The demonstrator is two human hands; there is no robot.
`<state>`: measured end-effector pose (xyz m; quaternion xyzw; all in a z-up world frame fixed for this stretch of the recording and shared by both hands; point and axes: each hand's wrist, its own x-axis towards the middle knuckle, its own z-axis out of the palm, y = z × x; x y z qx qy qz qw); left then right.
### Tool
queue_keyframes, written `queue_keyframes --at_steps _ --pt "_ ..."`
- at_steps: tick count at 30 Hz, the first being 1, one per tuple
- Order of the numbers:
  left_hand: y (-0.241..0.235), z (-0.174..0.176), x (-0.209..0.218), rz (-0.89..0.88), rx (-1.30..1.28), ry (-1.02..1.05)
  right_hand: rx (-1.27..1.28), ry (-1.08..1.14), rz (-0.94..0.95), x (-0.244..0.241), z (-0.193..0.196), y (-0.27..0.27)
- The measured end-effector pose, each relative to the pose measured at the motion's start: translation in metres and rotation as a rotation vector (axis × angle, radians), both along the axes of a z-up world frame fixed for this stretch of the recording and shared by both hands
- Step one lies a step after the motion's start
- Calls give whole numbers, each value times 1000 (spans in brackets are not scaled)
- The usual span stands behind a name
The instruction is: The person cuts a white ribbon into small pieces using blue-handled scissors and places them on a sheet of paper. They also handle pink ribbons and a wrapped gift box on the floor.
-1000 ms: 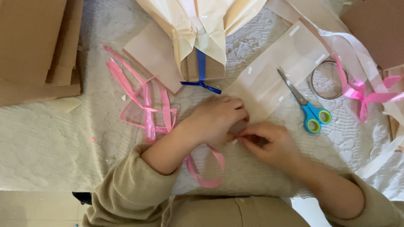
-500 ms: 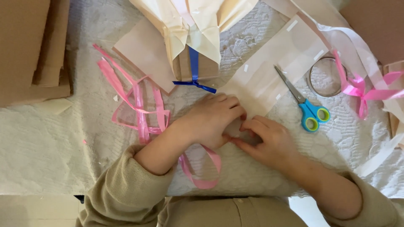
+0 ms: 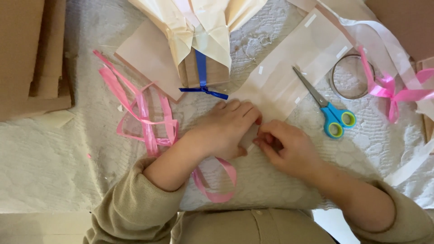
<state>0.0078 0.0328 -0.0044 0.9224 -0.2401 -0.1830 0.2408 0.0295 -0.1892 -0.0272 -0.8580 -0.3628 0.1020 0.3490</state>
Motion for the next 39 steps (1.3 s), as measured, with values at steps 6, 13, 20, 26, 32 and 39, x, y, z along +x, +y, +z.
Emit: queue_keyframes --at_steps 6,13,20,26,32,39 --pt "0 -4 -2 11 3 0 3 -104 -38 10 -9 -7" --pt "0 0 -2 12 -14 -7 55 -180 42 12 -3 -5" --pt "3 10 1 13 -76 9 -47 -380 -202 76 26 -52" --pt "-10 2 -1 82 -55 -108 -152 -205 -257 93 23 -71" --pt "-28 -23 -17 140 175 -377 -200 -246 -421 100 21 -90" --pt "-38 -16 -18 76 -12 -643 -71 -429 -263 87 30 -77"
